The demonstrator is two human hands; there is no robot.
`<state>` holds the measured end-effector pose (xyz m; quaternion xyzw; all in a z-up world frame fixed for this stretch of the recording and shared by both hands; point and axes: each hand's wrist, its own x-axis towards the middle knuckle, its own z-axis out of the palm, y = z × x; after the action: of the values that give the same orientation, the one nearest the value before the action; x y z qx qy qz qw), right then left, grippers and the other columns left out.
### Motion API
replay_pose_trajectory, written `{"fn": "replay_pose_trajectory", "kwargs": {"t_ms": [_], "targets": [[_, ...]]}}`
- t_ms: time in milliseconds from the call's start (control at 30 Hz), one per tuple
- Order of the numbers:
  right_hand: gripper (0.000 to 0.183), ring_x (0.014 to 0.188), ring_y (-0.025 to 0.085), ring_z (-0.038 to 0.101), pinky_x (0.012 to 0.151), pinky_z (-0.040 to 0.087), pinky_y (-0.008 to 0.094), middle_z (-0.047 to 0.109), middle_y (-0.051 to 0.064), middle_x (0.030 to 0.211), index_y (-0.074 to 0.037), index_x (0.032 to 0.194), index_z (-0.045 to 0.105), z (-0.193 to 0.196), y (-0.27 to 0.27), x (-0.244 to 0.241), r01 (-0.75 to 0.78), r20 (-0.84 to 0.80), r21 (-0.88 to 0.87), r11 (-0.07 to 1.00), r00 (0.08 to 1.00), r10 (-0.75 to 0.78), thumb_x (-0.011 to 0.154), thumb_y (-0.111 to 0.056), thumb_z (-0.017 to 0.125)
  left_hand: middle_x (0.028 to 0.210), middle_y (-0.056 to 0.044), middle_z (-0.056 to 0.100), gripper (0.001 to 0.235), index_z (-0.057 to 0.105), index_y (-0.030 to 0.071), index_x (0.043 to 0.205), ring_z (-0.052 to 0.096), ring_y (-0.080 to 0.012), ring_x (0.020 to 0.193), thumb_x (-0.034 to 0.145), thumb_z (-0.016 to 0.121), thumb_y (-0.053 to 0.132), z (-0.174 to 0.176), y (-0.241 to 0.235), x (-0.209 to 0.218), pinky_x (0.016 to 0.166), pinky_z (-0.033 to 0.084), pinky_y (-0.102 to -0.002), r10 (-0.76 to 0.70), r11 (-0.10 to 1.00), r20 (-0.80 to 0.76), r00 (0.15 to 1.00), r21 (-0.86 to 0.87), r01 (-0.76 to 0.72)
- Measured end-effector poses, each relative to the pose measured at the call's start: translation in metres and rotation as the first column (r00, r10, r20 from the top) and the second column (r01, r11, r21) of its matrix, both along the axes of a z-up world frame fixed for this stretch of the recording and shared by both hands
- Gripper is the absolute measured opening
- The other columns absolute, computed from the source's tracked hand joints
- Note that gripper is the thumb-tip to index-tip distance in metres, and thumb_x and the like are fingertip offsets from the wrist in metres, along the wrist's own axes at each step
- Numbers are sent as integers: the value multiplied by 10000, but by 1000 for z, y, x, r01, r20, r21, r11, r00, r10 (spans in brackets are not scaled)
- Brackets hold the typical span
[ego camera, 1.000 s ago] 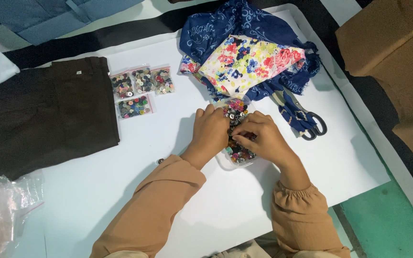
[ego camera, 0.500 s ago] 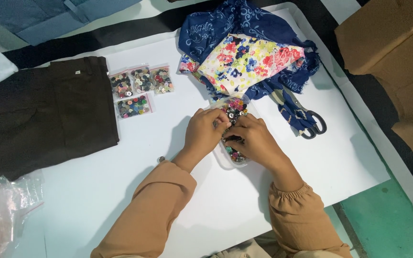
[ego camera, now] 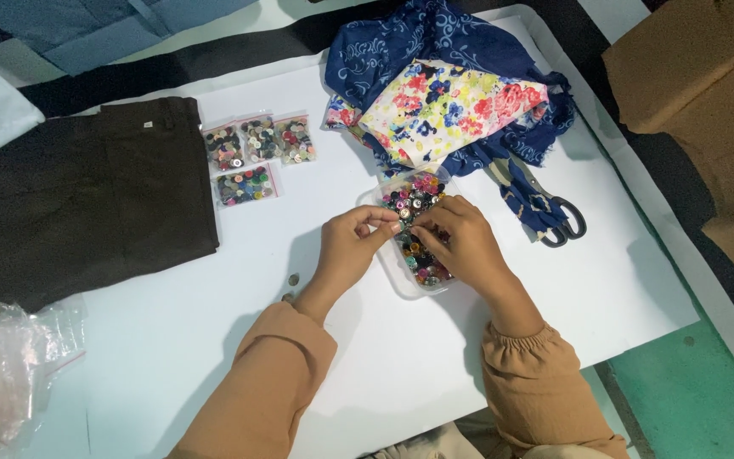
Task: The person sorts colorful buttons from a plastic container onto a table, then places them into small ziplock bags. They repeat this process with different button colors, sealing each bag and placing it into a yellow bin.
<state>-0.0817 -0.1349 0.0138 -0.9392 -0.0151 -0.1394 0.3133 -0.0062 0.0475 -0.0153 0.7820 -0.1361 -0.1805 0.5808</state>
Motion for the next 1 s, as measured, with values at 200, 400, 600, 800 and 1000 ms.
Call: {"fn": "replay_pose_trajectory", "kwargs": {"t_ms": [200, 400, 600, 800, 1000], "targets": [[125, 793, 228, 645, 770, 514, 354, 666, 71, 790, -91, 925, 778, -12, -1, -1, 103, 103, 45, 994, 989, -107, 910, -214, 773, 965, -63, 781, 210, 785, 142, 1137, 552, -81, 667, 936, 737, 175, 17, 10, -19, 658, 500, -237, -12, 1000, 8, 1000, -15, 12], [107, 701, 229, 589, 645, 471, 344, 616, 32, 765, -92, 894, 756, -11, 26, -2, 150, 609, -172, 974, 793, -15, 828, -32, 816, 916, -35, 771, 166, 814, 213, 1057, 594, -126, 767, 907, 763, 164, 10, 61, -11, 769, 515, -285, 147, 988, 238, 960, -78, -132], [87, 744, 249, 596, 640, 456, 346, 622, 41, 815, -122, 885, 705, -21, 108, -10, -219, 538, -130, 967, 804, 254, 828, -97, 766, 942, -11, 761, 162, 826, 221, 1063, 626, -125, 795, 936, 739, 172, 14, 125, -22, 806, 533, -291, 194, 958, 269, 943, 157, -242], [36, 828, 235, 615, 742, 493, 329, 656, 98, 858, -88, 923, 738, -51, 122, 15, -204, 77, 195, 959, 978, 192, 911, -111, 713, 895, -15, 737, 165, 818, 213, 1051, 610, -147, 814, 938, 725, 135, -19, 153, -28, 794, 510, -295, 175, 920, 345, 922, 276, -278], [32, 873, 246, 607, 762, 484, 349, 638, 87, 901, -106, 913, 736, -54, 129, 16, -220, 7, 114, 969, 975, 221, 905, -136, 727, 870, 10, 710, 134, 807, 206, 1006, 587, -144, 853, 916, 735, 139, -27, 150, -28, 827, 490, -300, 71, 917, 406, 911, 334, -220]]}}
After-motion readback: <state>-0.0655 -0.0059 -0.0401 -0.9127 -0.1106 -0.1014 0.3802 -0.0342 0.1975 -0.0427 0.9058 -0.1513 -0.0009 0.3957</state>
